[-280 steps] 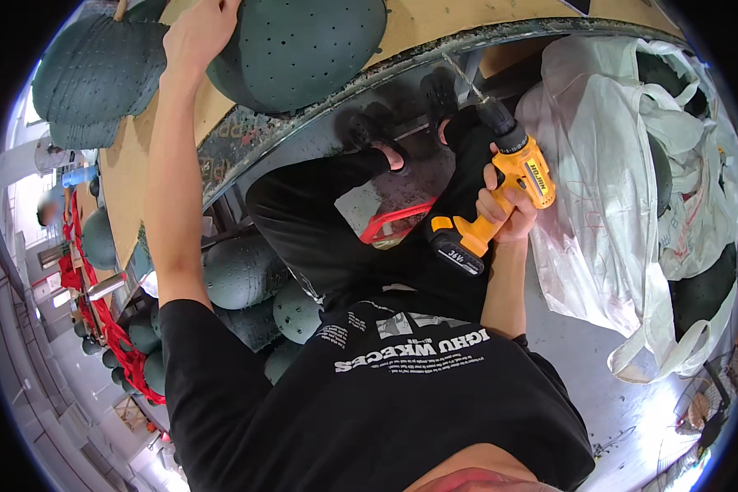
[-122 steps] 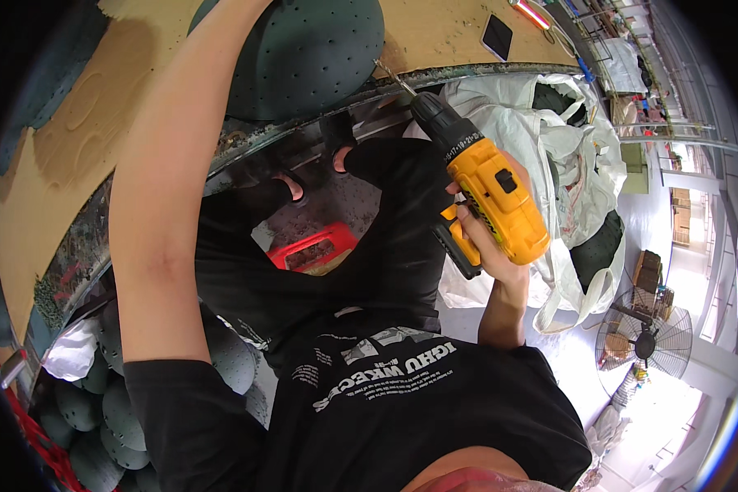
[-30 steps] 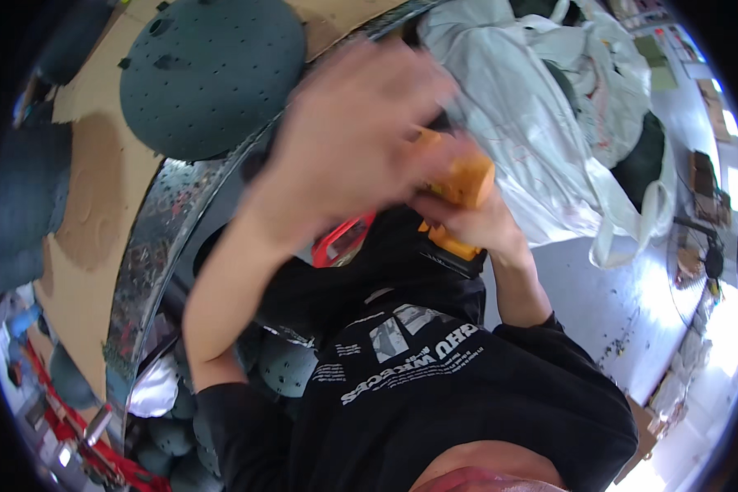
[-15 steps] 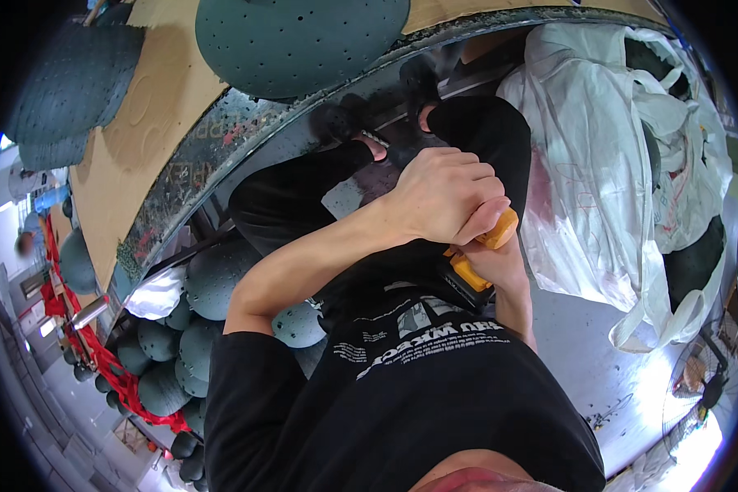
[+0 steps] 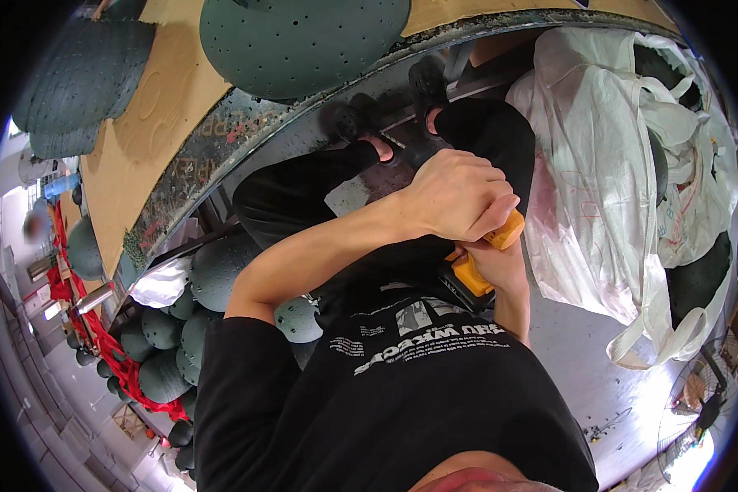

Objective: The worker is using a hot glue gun to attach components and an electric drill to create holes in green foam helmet shells.

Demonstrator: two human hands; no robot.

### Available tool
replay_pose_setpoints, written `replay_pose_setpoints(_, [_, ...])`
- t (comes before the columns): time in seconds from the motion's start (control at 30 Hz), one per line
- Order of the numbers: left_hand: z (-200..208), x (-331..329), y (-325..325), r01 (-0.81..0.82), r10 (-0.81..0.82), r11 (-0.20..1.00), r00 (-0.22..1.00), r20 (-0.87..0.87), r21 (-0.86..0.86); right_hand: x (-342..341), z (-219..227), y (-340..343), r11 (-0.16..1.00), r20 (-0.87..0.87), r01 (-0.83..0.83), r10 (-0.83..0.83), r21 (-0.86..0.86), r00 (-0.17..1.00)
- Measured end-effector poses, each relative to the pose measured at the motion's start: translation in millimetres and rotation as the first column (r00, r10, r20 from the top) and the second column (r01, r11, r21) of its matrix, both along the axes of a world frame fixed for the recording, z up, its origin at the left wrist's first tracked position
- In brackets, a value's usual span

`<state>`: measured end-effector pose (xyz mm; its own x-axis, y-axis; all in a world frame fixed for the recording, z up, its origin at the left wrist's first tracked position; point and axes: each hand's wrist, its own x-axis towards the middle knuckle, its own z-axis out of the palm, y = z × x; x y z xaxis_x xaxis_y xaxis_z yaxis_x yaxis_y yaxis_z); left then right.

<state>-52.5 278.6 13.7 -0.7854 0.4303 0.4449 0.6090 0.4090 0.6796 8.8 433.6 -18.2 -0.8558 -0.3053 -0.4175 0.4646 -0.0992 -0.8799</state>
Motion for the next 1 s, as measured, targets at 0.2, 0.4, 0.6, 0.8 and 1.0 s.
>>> replay_pose_setpoints(0.2, [30.2,-34.7,-9.9,-0.119,0.103,0.989,0.978,-0.181,-0.084,-24.9,6.9,5.2,0.992,0.053,-0.054,0.060,-0.113,0.997])
replay_pose_setpoints(0.4, [183.3,-106.4,-133.2,-0.735,0.596,0.588,0.676,-0.434,-0.338,-46.0,-19.5,28.5,0.903,0.234,0.021,0.089,-0.430,0.968])
replay_pose_setpoints(0.6, [183.5,-165.1,-193.8,-0.590,0.715,0.029,0.577,-0.396,-0.807,-51.1,-32.8,46.0,0.814,0.283,0.082,0.104,-0.575,0.953])
replay_pose_setpoints(0.8, [168.8,-156.7,-198.0,-0.697,0.678,0.245,0.620,-0.394,-0.674,-49.7,-36.5,46.2,0.825,0.292,0.096,0.086,-0.557,0.953])
replay_pose_setpoints(1.0, [164.8,-167.2,-221.2,-0.723,0.615,0.105,0.587,-0.527,-0.683,-50.9,-40.9,48.0,0.794,0.283,0.088,0.109,-0.601,0.953])
